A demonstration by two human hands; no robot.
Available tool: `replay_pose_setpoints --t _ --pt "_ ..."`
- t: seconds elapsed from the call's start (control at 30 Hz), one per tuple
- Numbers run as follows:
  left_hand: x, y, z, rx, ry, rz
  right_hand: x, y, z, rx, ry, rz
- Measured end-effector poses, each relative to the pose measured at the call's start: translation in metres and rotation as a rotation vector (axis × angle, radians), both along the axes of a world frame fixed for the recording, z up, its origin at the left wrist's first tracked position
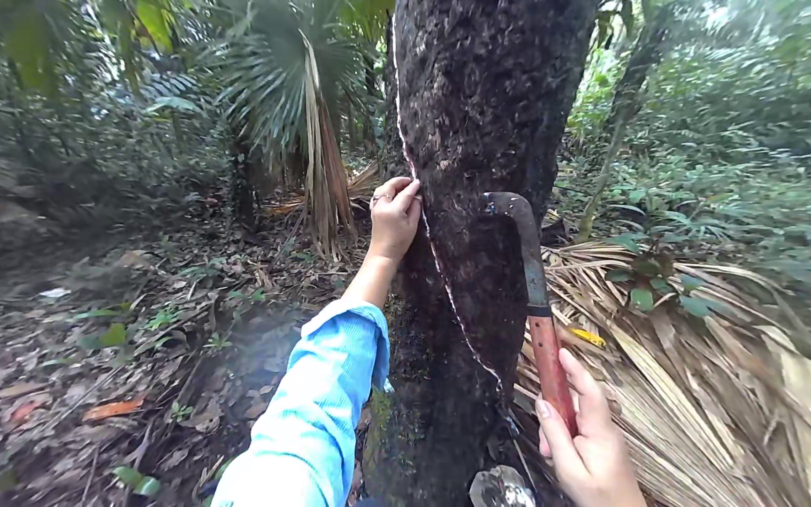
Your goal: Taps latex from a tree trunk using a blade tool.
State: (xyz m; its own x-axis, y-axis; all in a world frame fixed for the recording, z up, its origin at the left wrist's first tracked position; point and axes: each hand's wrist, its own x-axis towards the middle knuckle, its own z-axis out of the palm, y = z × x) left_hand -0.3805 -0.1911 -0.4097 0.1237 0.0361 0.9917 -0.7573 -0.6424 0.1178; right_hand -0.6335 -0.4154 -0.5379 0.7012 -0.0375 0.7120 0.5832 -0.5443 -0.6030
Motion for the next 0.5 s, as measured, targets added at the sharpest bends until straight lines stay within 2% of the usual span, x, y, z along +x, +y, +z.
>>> replay_pose_setpoints --t 0.07,0.17,0.3,0.37,0.5 --pt "0.001 -0.001 0.006 0.019 -0.068 0.014 0.004 0.002 -0.005 0.036 -0.007 0.017" --pt "-0.005 -0.008 0.011 -0.027 -0.026 0.004 0.011 0.006 -0.01 0.138 -0.001 0.028" --pt "-0.014 -0.013 0.002 -0.129 0.053 -0.224 0.017 0.009 -0.011 0.283 0.039 -0.005" --pt "-0.008 -0.007 -0.004 -0.093 0.102 -0.258 0.012 0.01 -0.006 0.352 0.063 0.014" --pt "0.002 -0.006 -0.002 -0.034 0.03 -0.153 0.003 0.008 0.0 0.391 0.075 0.011"
